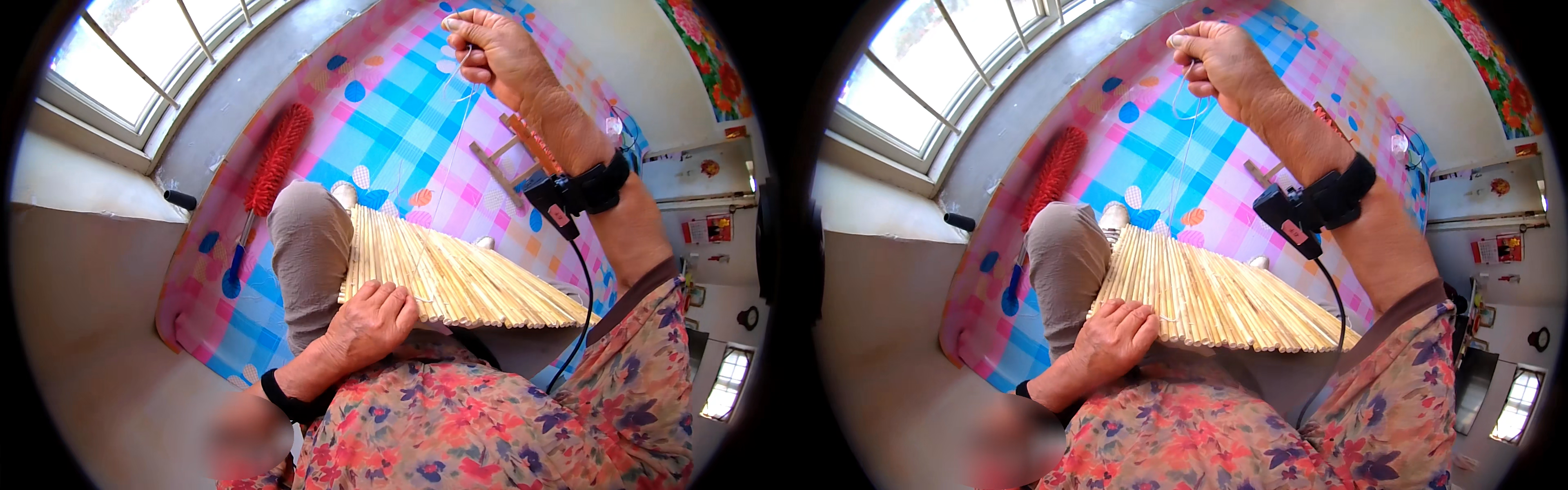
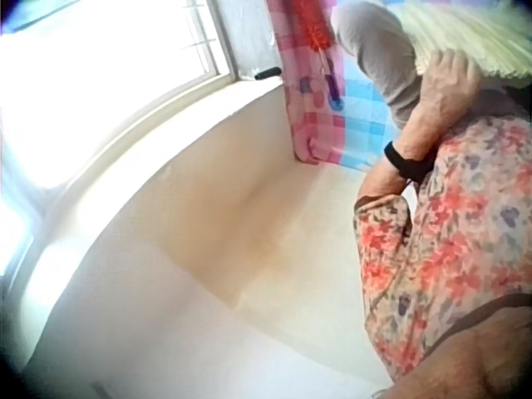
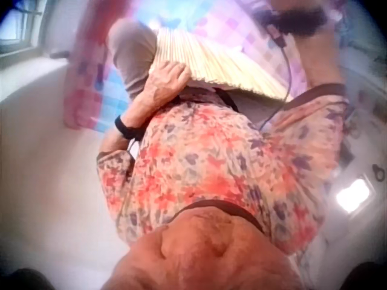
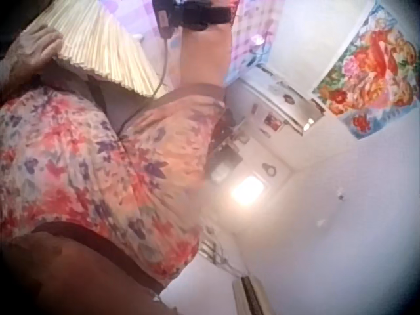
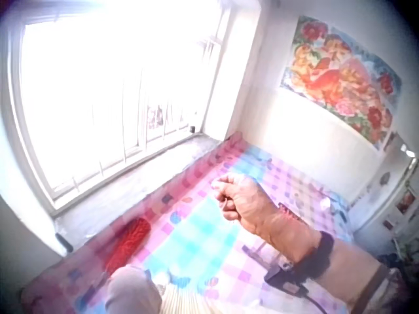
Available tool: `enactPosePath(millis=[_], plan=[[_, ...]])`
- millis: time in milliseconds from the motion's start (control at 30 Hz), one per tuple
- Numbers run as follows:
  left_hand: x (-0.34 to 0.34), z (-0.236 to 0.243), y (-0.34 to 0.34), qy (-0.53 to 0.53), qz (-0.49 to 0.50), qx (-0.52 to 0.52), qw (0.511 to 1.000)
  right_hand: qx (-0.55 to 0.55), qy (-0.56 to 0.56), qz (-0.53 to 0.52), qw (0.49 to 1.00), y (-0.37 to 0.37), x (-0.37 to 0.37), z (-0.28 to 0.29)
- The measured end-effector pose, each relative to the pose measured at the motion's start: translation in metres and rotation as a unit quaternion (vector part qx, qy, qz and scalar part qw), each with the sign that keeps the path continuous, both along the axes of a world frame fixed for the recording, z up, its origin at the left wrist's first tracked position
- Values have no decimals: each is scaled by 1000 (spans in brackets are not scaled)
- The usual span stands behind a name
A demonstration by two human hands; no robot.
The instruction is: The person weaves a mat using thin wooden sticks and white thread, threading the needle through the gaps and securing the edges by hand.
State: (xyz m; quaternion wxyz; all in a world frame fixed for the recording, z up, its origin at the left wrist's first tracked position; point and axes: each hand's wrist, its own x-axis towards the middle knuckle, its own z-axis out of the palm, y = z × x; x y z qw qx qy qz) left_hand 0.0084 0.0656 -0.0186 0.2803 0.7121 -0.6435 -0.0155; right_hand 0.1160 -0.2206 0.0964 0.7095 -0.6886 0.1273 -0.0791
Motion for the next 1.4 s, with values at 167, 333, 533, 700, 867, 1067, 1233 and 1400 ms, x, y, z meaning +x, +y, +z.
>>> enactPosePath(millis=[167,333,533,700,867,1067,1233,1400], plan=[[-2,1,1,-11,11,-20,1000,-19,6,-3,1000,-4,17,1],[2,2,-1,-13,-19,-40,999,-81,-4,-20,997,-12,-2,1],[5,8,5,-30,-27,40,998,-159,13,-20,987,-11,-51,29],[9,14,2,-68,34,6,997,-577,-58,-150,801,-125,-152,40],[26,-20,24,-20,61,1,998,-503,-3,-373,780,-129,-254,92],[32,-21,13,-31,55,17,998,-308,-18,-477,823,-153,-364,73],[35,-16,-9,-38,31,-7,999,-351,67,-444,822,-119,-404,-10],[38,44,-20,-2,30,22,999,-324,71,-380,864,-33,-379,-56]])
